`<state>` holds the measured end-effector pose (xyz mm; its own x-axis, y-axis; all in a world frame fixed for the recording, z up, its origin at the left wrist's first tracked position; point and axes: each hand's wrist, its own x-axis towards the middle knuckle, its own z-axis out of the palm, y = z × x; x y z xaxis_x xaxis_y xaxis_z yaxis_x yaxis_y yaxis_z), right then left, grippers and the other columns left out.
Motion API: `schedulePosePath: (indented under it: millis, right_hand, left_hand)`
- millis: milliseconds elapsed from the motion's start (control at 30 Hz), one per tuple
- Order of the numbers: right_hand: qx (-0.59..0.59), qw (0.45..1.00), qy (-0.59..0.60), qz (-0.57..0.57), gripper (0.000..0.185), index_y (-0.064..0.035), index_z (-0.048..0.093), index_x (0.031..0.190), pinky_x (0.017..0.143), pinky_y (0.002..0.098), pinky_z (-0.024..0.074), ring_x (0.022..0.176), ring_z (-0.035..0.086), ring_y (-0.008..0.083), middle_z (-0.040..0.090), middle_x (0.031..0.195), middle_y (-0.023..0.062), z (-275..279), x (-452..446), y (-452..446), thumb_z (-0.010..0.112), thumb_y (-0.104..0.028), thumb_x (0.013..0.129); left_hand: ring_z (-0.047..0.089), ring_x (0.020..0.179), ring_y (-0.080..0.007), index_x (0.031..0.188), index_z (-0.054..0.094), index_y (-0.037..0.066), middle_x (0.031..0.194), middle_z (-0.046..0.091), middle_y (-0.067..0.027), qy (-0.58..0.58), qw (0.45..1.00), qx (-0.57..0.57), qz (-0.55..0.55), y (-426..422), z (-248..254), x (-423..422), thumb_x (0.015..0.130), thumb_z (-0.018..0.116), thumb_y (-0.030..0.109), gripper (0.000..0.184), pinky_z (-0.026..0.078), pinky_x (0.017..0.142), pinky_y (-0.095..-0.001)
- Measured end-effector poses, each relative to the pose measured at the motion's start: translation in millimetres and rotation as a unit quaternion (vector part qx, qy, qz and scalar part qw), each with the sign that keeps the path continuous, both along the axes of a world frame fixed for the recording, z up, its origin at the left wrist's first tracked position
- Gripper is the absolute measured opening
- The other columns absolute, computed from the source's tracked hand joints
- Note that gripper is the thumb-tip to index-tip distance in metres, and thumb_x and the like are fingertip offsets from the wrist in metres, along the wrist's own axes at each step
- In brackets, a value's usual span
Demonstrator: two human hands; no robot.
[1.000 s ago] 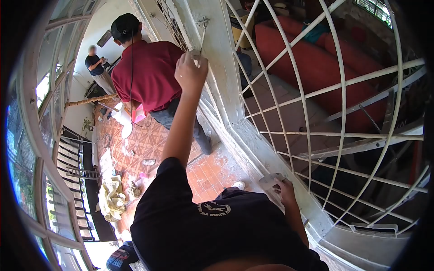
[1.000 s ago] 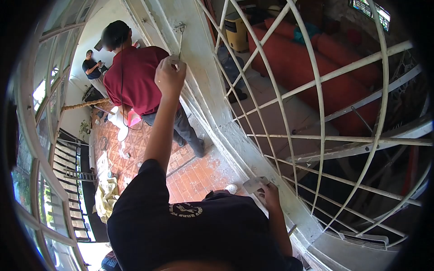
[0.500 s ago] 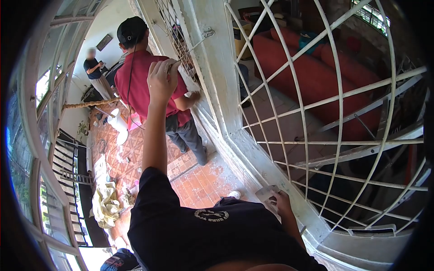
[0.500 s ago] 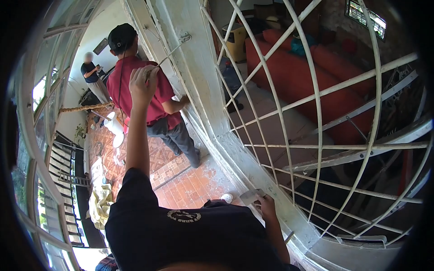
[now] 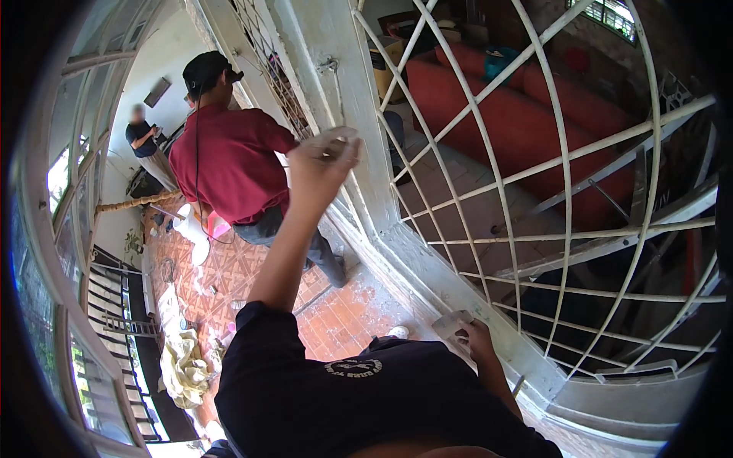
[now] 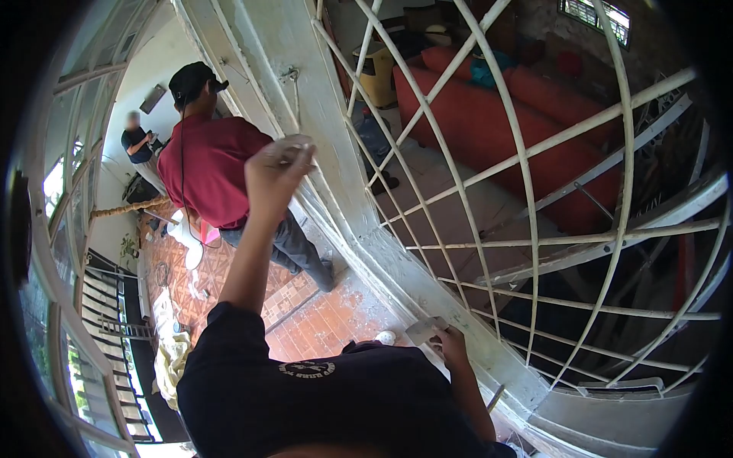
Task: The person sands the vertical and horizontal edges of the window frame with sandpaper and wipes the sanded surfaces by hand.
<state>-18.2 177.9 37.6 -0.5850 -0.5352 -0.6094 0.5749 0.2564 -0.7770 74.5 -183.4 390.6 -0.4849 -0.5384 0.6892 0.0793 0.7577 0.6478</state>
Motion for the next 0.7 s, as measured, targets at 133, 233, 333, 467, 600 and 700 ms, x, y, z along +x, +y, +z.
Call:
schedulePosePath:
  millis: [133, 233, 333, 467, 600, 700]
  right_hand:
    - [-0.006, 1.0, -0.002, 0.007, 0.023, -0.0053, 0.068, 0.11, 0.068, 0.0337, 0.0485, 0.077, 0.064, 0.0155, 0.069, 0.093, 0.0045, 0, 0, -8, 0.065, -0.019, 0.092]
    - [-0.015, 1.0, 0.001, 0.01, 0.024, -0.0054, 0.068, 0.111, 0.067, 0.0331, 0.0485, 0.077, 0.064, 0.0153, 0.069, 0.093, 0.0044, 0, 0, -10, 0.066, -0.02, 0.092]
    - [-0.014, 1.0, 0.007, 0.001, 0.025, -0.0064, 0.068, 0.114, 0.066, 0.0315, 0.0489, 0.075, 0.066, 0.0142, 0.07, 0.093, 0.0038, -6, -1, -8, 0.066, -0.022, 0.093]
    - [-0.01, 0.999, -0.002, -0.036, 0.027, -0.0062, 0.067, 0.112, 0.067, 0.0338, 0.0486, 0.079, 0.064, 0.0153, 0.069, 0.093, 0.0041, -12, 3, 6, 0.068, -0.024, 0.092]
    - [-0.01, 0.997, -0.018, -0.076, 0.03, -0.0066, 0.066, 0.112, 0.07, 0.0361, 0.0486, 0.079, 0.063, 0.0158, 0.068, 0.092, 0.0035, -14, 4, 26, 0.069, -0.026, 0.09]
    - [0.007, 0.996, -0.025, -0.085, 0.029, -0.0069, 0.066, 0.112, 0.07, 0.0363, 0.0486, 0.079, 0.063, 0.016, 0.067, 0.092, 0.0032, -20, 1, 36, 0.069, -0.026, 0.09]
  left_hand:
    - [0.071, 0.075, -0.0108, 0.109, 0.069, -0.002, 0.081, 0.073, -0.0106, -0.066, 0.997, -0.02, -0.015, 3, -17, -43, 0.088, 0.074, 0.015, 0.027, 0.056, 0.067, -0.0244]
    - [0.071, 0.078, -0.0112, 0.113, 0.068, -0.002, 0.083, 0.074, -0.0106, -0.051, 0.997, 0.04, -0.045, 4, -9, -80, 0.088, 0.075, 0.015, 0.031, 0.056, 0.07, -0.0242]
    - [0.07, 0.084, -0.0117, 0.115, 0.066, -0.003, 0.086, 0.073, -0.01, -0.043, 0.995, 0.036, -0.077, 14, 8, -97, 0.087, 0.077, 0.014, 0.035, 0.055, 0.075, -0.024]
    - [0.066, 0.089, -0.0112, 0.123, 0.059, -0.007, 0.093, 0.07, -0.0059, 0.015, 0.983, 0.001, -0.186, 15, 22, -105, 0.084, 0.079, 0.005, 0.045, 0.054, 0.079, -0.0243]
    - [0.068, 0.086, -0.0104, 0.118, 0.067, 0.002, 0.085, 0.071, -0.0073, 0.046, 0.982, -0.065, -0.174, 13, 56, -92, 0.087, 0.076, 0.01, 0.033, 0.057, 0.077, -0.0267]
    - [0.068, 0.083, -0.0109, 0.109, 0.073, 0.003, 0.084, 0.072, -0.008, 0.03, 0.991, -0.096, -0.087, 0, 86, -81, 0.089, 0.075, 0.019, 0.026, 0.055, 0.072, -0.0261]
